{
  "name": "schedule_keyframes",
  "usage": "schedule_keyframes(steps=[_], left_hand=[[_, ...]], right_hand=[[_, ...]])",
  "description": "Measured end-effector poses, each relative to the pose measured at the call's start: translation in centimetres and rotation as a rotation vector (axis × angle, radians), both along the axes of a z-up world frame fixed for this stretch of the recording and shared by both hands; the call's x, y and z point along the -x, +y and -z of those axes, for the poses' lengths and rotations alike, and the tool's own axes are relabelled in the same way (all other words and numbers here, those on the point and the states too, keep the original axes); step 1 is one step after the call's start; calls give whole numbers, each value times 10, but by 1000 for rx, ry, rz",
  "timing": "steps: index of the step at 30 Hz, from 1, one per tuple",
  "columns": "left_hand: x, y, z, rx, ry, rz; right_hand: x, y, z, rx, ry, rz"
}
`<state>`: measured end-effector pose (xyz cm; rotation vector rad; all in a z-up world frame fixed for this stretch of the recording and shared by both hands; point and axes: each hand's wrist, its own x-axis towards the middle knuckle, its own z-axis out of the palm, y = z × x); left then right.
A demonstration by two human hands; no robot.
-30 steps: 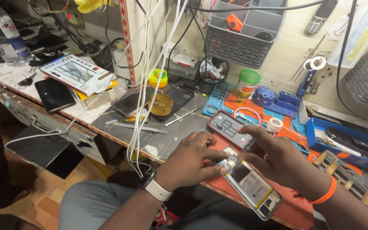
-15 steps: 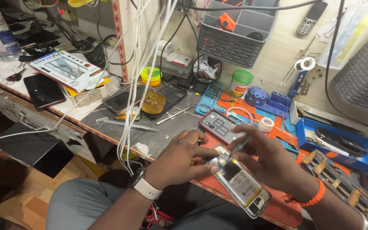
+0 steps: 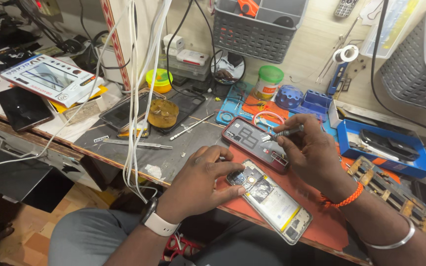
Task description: The person uses a soldering iron to work on the internal components of a disassembled smartphone. They repeatedly touch the tip of the soldering iron to various points on the phone's motherboard and camera module area. The person also briefly handles a separate circular electronic component.
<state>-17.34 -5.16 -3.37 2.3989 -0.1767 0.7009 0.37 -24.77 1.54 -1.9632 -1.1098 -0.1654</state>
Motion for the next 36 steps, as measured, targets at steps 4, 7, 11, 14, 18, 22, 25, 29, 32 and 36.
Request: schedule_keyframes(steps=[4,7,11,14,18,22,25,29,32,36], left_hand=[[0,-1,-3,-8,-27,5],[1,-1,-7,26,-32,4],[2,-2,-7,131,-62,-33],[2,-2,-6,177,-111,-46],[3,0,-3,267,-146,7],[4,3,-1,310,-138,51],[5,4,0,335,-145,83],[6,4,-1,340,-171,112],[8,3,-3,337,-139,90],[7,2,-5,336,-115,63]], right_hand=[[6,3,-1,52,-16,43],[5,2,-2,39,-21,66],[1,-5,-2,-195,311,-224],[8,-5,1,-250,514,-389],[23,-8,5,-248,573,-456],[32,-8,5,-213,517,-482],[35,-7,4,-203,518,-502],[38,-7,4,-182,486,-493],[39,-8,4,-185,451,-501],[43,-9,5,-182,393,-484]])
